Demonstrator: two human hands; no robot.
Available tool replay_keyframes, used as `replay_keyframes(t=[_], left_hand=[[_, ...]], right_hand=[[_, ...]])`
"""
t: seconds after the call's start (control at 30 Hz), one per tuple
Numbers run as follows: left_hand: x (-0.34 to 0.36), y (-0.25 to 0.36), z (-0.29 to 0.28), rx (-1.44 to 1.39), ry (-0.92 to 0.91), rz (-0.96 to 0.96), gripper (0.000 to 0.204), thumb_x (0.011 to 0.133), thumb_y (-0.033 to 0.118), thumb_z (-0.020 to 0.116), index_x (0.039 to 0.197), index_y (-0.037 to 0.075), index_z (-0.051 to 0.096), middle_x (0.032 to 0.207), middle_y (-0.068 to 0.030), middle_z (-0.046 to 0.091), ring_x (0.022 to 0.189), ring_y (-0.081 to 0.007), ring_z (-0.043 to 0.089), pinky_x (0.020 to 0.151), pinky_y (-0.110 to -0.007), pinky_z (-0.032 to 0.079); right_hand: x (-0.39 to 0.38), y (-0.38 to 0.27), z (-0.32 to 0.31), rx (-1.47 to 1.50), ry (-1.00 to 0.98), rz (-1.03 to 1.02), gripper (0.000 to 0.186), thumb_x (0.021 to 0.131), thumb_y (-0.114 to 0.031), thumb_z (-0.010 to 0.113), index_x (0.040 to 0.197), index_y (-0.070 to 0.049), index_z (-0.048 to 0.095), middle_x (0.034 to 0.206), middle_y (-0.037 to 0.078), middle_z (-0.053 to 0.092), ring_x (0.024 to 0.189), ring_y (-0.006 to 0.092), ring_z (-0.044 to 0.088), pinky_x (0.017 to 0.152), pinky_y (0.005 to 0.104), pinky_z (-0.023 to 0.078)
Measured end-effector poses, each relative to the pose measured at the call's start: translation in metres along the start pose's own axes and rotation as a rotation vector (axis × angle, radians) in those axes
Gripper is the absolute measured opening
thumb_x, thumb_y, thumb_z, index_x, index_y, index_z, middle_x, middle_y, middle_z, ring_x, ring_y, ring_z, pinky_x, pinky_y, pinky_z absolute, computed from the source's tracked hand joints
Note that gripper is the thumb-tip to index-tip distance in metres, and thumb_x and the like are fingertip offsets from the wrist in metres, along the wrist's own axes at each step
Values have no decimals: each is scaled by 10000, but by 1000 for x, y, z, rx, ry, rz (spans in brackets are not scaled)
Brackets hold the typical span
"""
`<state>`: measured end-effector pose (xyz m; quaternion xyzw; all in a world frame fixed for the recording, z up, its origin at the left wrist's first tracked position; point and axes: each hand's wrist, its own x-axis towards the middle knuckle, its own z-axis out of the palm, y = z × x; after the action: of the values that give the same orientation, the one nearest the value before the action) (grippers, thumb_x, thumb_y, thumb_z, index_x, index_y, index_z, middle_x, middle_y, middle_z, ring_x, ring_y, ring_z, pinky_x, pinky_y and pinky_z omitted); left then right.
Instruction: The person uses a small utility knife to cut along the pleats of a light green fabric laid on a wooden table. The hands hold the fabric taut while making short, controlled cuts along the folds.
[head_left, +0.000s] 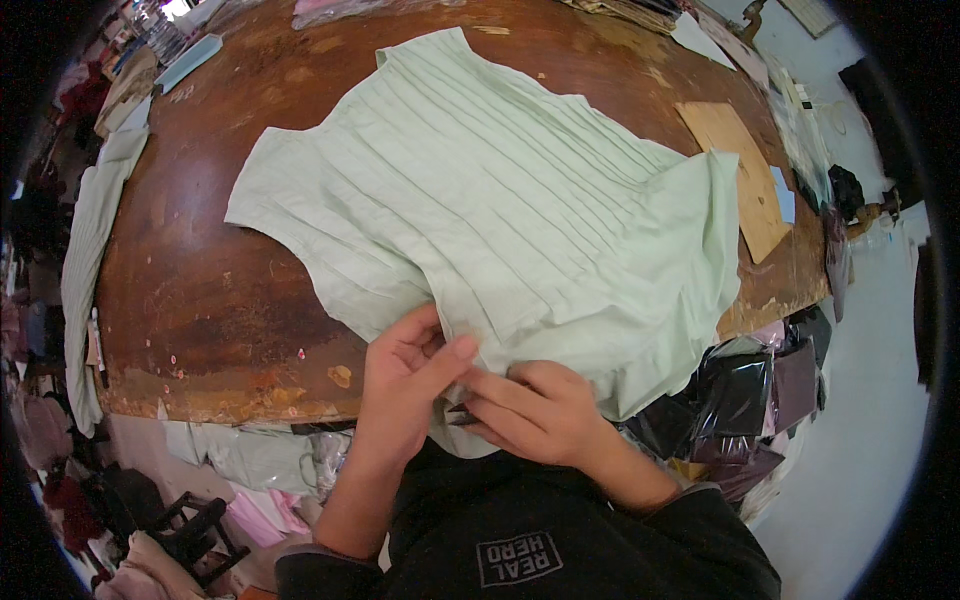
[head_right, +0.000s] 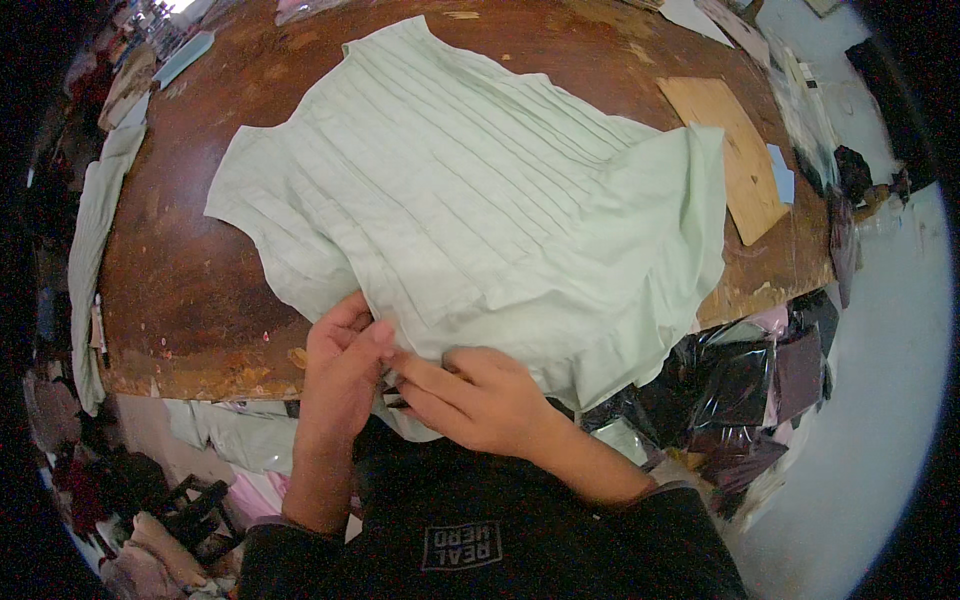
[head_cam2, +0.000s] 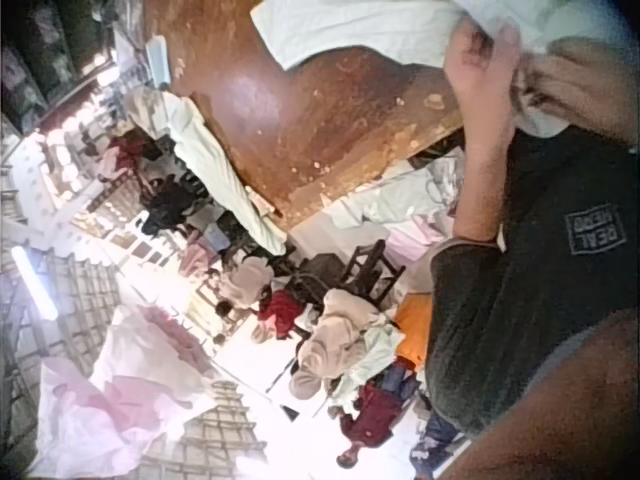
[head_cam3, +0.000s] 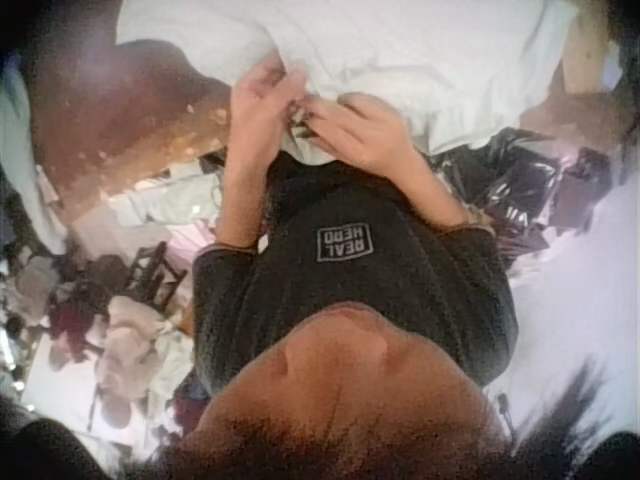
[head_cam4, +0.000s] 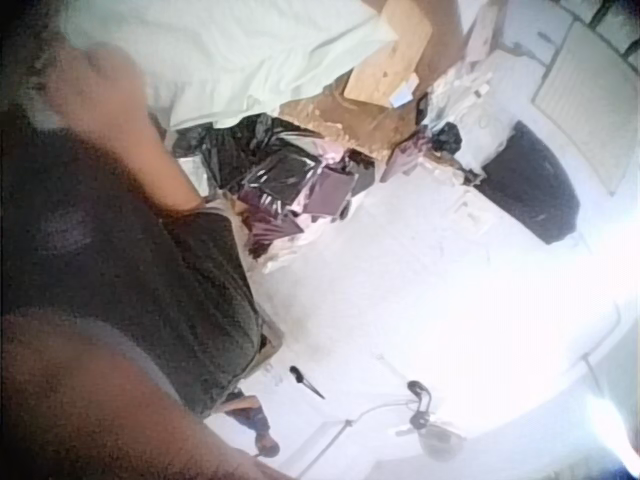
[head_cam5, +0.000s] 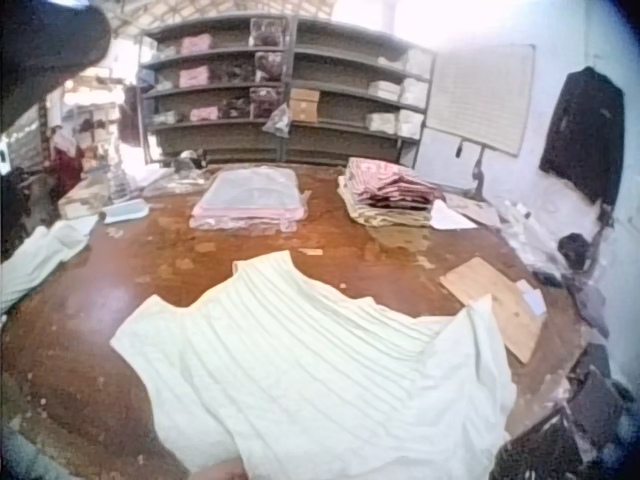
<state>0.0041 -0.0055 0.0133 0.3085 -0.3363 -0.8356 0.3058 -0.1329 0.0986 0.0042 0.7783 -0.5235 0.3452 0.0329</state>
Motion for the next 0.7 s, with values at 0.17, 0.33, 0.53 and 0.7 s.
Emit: replay_keyframes(t=[0.17, 0.33, 0.53, 0.7], left_hand=[[3, -2, 1, 166, -11, 16, 197, 917, 76, 653, 1078, -29, 613, 1005, -48, 670, 894, -80, 599, 816, -228, 470], [8, -6, 0, 165, 29, 94, 166, 924, 86, 651, 1050, -15, 612, 1005, -43, 665, 899, -80, 595, 829, -236, 466], [10, -10, 2, 113, 19, 113, 180, 940, 70, 622, 1095, -18, 593, 1046, -47, 658, 945, -84, 588, 868, -234, 451], [10, -9, -1, 79, 3, 105, 212, 955, 65, 593, 1148, -21, 574, 1085, -54, 650, 972, -89, 586, 894, -240, 447]], right_hand=[[-4, -1, -2, 120, -69, -23, 299, 710, -174, 745, 976, -69, 658, 1115, 74, 651, 678, 187, 577, 579, 300, 472], [-5, 4, -13, 52, 181, 196, 366, 677, -153, 793, 996, -39, 655, 1003, 103, 662, 725, 237, 618, 587, 341, 469], [5, 15, -23, -111, 201, 364, 351, 674, -104, 814, 965, 16, 659, 896, 133, 652, 741, 282, 613, 638, 339, 472], [8, 13, -18, -83, 197, 356, 328, 694, -122, 794, 974, -3, 670, 908, 106, 656, 718, 259, 608, 604, 346, 463]])
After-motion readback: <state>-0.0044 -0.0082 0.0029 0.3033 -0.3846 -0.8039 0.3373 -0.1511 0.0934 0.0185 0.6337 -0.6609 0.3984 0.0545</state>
